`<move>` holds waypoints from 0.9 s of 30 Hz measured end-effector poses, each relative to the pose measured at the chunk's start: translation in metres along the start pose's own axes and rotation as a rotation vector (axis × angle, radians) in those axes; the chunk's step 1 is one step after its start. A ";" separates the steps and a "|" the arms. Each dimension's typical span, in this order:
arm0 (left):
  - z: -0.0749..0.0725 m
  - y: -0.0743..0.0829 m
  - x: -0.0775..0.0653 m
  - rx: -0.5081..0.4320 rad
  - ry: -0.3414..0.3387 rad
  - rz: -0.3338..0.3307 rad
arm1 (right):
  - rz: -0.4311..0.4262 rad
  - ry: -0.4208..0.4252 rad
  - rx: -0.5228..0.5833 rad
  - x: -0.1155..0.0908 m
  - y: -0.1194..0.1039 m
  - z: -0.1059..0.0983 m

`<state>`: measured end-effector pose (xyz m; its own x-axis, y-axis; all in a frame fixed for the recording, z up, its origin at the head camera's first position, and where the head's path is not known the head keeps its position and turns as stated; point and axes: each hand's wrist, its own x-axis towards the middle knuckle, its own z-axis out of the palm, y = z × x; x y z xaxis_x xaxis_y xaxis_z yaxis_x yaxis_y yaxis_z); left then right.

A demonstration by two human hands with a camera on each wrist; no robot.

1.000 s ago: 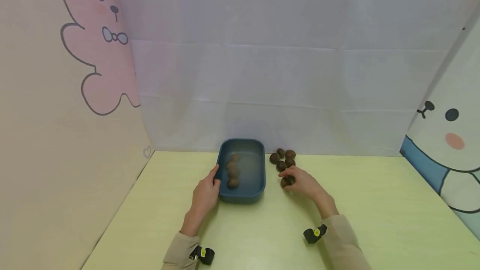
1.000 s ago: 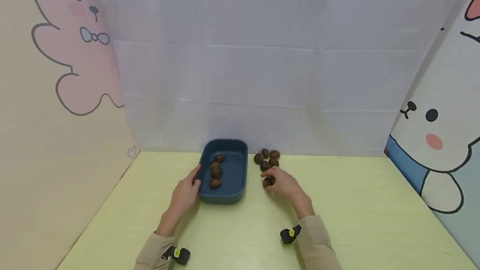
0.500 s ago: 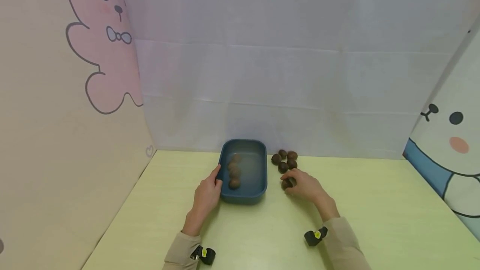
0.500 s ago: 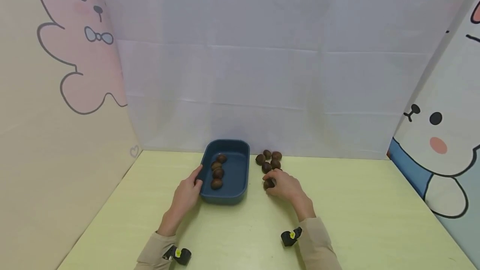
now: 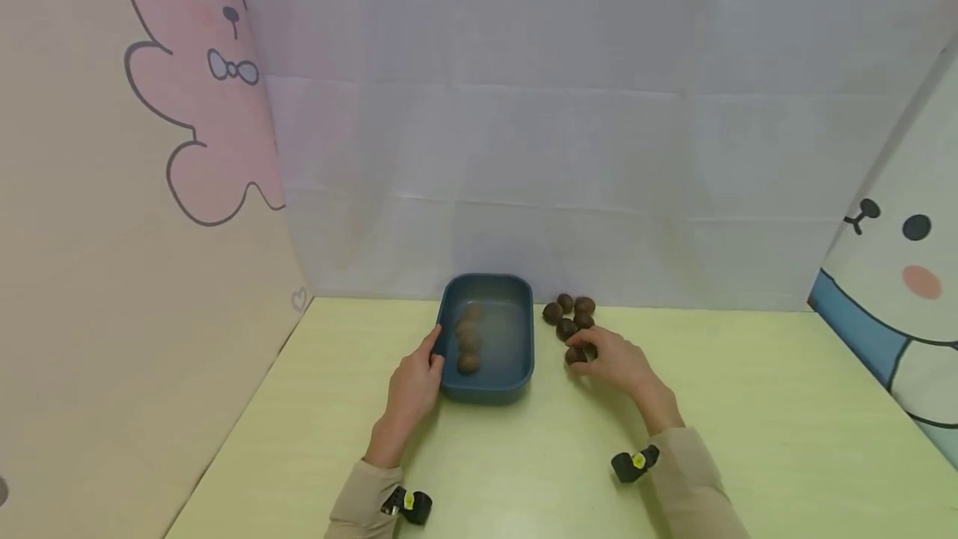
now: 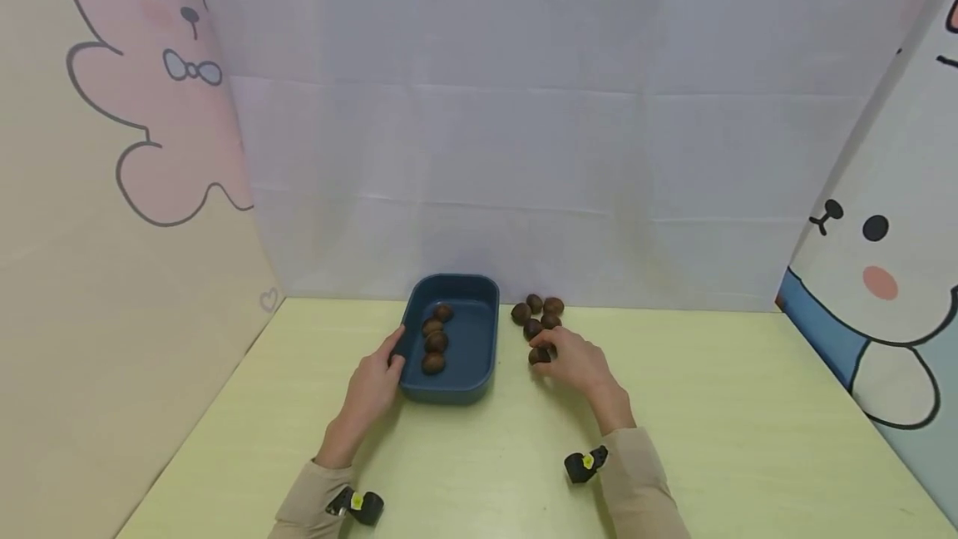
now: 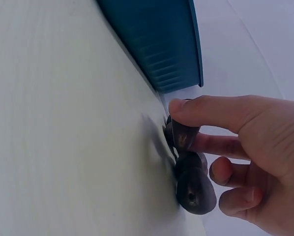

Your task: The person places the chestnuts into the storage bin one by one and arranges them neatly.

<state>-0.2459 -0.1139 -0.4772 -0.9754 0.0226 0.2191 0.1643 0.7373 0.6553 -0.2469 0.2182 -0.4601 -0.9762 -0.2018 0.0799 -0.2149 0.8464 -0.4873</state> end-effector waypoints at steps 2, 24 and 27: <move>-0.001 0.000 0.000 0.004 -0.002 -0.001 | 0.011 0.007 0.005 0.000 -0.002 -0.002; -0.002 0.004 0.000 -0.014 -0.014 -0.014 | 0.039 0.027 0.075 0.000 0.003 -0.001; -0.003 0.005 -0.001 -0.012 -0.010 -0.016 | 0.030 0.028 0.083 0.000 0.003 -0.001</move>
<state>-0.2434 -0.1122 -0.4727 -0.9793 0.0172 0.2016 0.1502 0.7293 0.6675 -0.2480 0.2210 -0.4611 -0.9829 -0.1618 0.0879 -0.1831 0.8077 -0.5604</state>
